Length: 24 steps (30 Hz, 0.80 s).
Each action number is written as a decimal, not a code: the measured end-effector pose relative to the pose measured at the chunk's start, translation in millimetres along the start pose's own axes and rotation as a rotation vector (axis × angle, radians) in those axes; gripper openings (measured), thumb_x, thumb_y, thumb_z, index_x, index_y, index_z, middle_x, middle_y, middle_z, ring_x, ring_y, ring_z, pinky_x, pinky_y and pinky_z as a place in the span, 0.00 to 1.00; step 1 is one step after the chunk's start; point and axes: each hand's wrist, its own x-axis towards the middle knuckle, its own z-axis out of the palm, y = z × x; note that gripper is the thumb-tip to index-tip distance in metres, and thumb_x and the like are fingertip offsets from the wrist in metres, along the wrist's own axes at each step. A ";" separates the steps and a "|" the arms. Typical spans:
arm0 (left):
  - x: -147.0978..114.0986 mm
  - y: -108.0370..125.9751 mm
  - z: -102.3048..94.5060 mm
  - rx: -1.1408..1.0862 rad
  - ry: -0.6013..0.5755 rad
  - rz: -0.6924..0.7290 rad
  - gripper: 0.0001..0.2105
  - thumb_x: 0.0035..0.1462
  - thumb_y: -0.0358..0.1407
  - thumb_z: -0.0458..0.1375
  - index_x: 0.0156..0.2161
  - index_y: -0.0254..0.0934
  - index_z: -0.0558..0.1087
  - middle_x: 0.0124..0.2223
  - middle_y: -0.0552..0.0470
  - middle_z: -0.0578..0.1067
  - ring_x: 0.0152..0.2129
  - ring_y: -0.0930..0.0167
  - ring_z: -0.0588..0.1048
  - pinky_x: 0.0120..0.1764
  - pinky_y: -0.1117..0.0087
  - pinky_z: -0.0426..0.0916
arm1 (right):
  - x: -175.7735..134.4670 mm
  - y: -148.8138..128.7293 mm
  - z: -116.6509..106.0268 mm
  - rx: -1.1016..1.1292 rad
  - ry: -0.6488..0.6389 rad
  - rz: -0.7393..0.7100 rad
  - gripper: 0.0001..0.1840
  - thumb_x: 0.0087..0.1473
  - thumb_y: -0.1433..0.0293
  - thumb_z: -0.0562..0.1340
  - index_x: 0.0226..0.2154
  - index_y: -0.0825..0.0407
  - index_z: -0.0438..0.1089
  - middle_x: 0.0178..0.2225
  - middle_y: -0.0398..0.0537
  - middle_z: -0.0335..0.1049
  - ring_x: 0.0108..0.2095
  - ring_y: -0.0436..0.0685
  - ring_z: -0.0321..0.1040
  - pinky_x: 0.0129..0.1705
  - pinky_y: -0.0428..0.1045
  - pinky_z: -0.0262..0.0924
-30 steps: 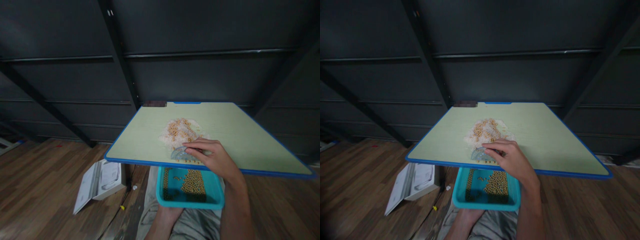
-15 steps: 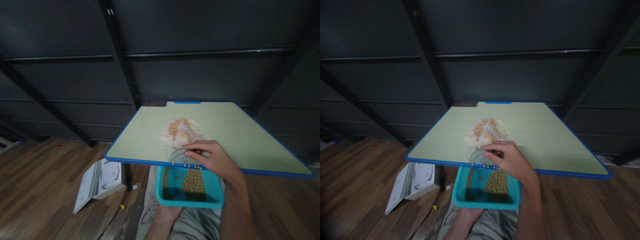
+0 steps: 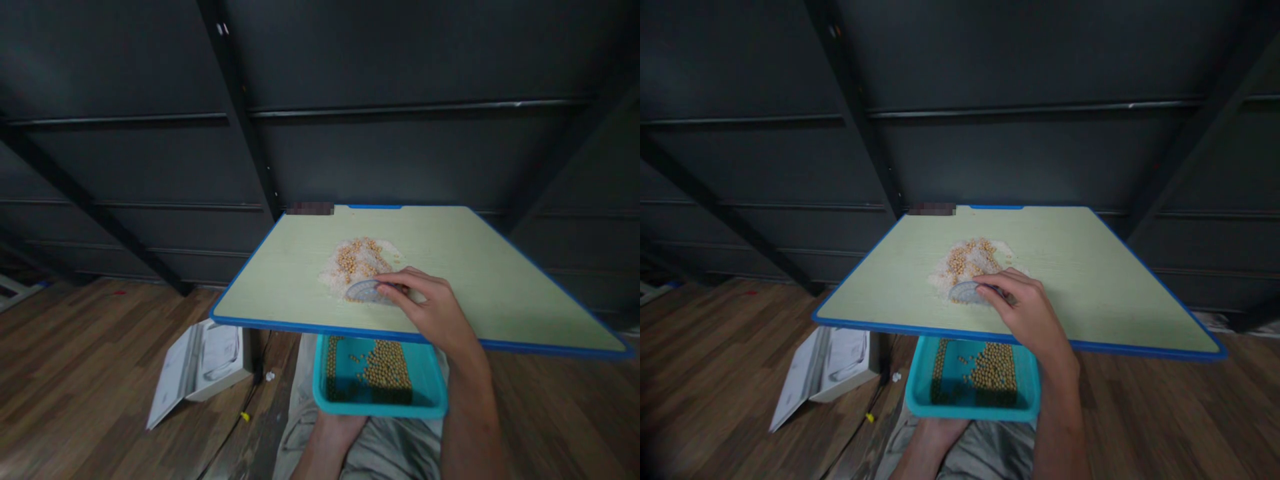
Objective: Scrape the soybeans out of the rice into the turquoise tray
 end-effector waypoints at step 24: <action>13.1 -5.3 -6.6 0.115 0.049 0.007 0.21 0.56 0.53 0.52 0.49 0.50 0.77 0.48 0.51 0.83 0.56 0.55 0.73 0.64 0.49 0.60 | 2.7 -0.3 12.7 -0.009 -0.062 -0.107 0.15 0.63 0.73 0.61 0.50 0.45 0.76 0.45 0.43 0.79 0.46 0.55 0.73 0.55 0.56 0.62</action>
